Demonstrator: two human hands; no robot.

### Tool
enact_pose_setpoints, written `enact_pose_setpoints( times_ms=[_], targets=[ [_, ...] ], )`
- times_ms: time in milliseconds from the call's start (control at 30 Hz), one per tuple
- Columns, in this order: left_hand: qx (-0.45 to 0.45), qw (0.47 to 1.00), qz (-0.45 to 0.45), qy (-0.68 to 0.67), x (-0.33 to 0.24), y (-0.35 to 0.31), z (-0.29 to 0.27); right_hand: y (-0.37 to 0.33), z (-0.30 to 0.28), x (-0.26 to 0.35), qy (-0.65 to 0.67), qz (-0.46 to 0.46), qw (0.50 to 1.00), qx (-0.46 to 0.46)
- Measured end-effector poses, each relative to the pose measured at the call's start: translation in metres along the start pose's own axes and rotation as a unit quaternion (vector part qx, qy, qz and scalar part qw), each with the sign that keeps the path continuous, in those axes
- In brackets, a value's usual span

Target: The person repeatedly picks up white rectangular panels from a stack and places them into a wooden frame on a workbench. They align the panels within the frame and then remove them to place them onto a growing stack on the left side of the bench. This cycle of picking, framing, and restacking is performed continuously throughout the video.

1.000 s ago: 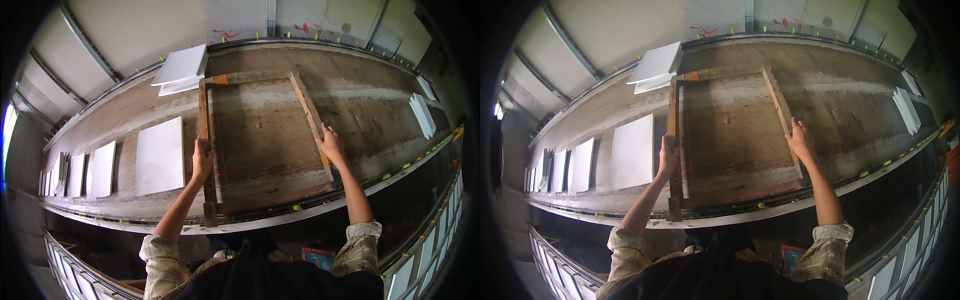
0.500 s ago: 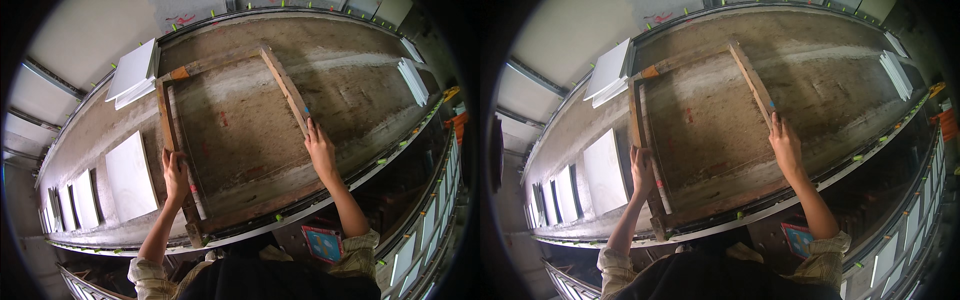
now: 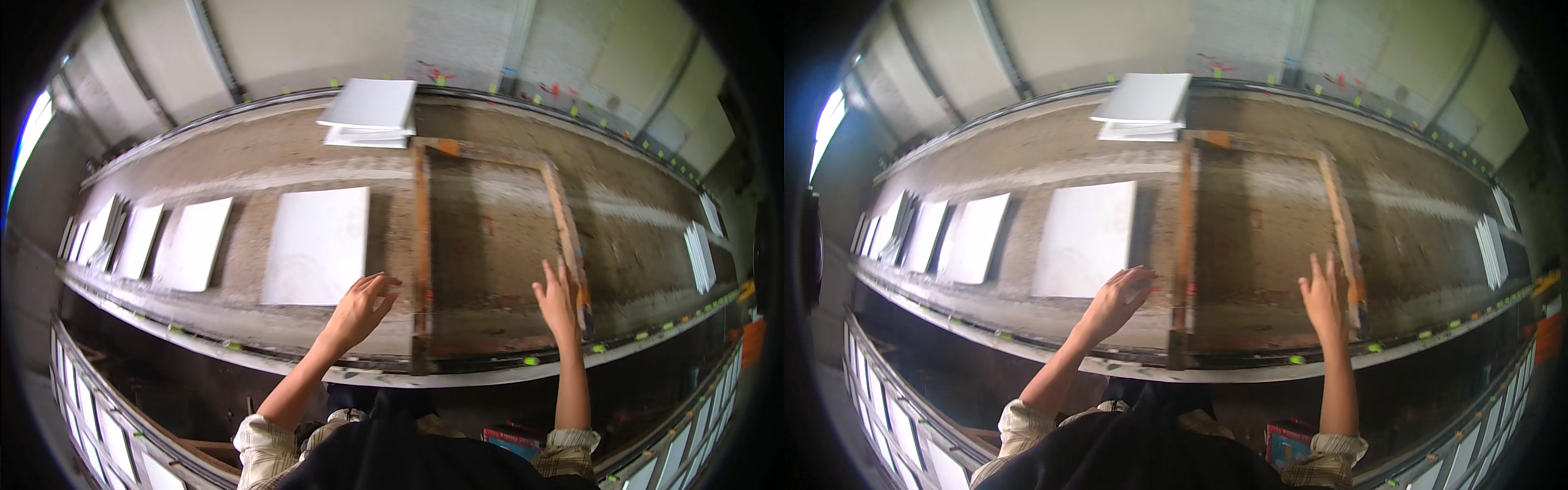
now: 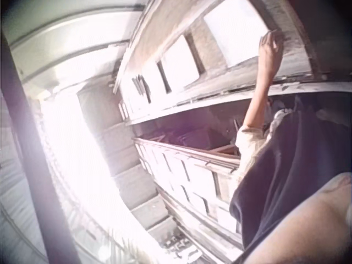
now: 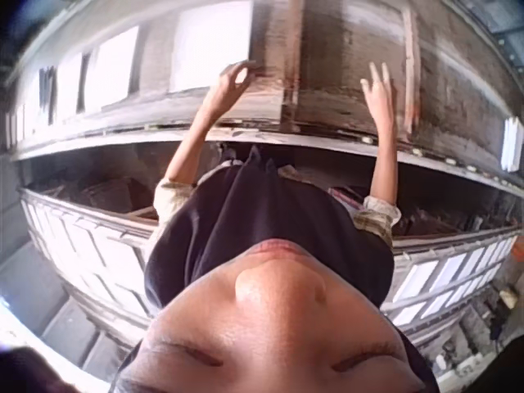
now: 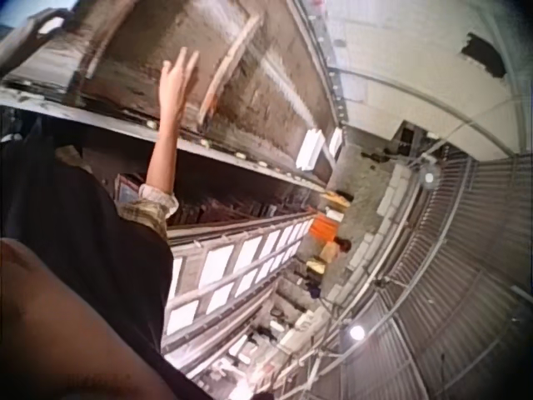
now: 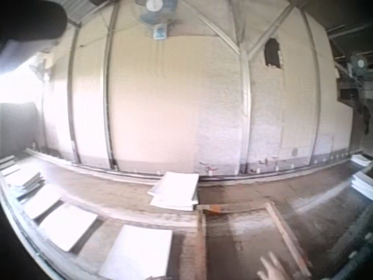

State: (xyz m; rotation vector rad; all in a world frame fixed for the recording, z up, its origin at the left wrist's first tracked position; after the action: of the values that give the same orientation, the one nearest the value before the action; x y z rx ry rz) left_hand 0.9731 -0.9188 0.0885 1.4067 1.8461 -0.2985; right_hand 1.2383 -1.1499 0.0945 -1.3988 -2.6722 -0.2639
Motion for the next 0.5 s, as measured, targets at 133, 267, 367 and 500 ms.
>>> enact_pose_setpoints(
  times_ms=[133,267,367,500],
  targets=[
    [-0.128,0.989,-0.02,0.066,0.024,-0.08,-0.11,-0.04,-0.001,0.162,0.178,-0.244,0.945,0.123],
    [-0.252,0.95,-0.067,0.173,0.08,-0.163,-0.206,-0.09,0.012,0.319,0.168,-0.38,0.888,0.199],
    [-0.349,0.892,-0.126,0.259,0.124,-0.23,-0.259,-0.115,0.039,0.428,0.187,-0.484,0.804,0.292],
    [-0.444,0.826,-0.206,0.281,0.172,-0.3,-0.299,-0.146,0.078,0.552,0.221,-0.562,0.763,0.231]
  ],
)
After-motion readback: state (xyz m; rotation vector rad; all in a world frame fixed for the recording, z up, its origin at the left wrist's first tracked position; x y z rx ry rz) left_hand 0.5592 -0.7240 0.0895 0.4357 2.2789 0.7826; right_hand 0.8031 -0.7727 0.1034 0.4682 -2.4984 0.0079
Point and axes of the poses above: each hand's wrist, its own y-axis towards the middle knuckle, its own z-axis out of the palm, x = y × z, the point moved 3 cm from there along y, towards the middle knuckle, and after that the axes turned 10 degrees about z, right-handed, at the moved point
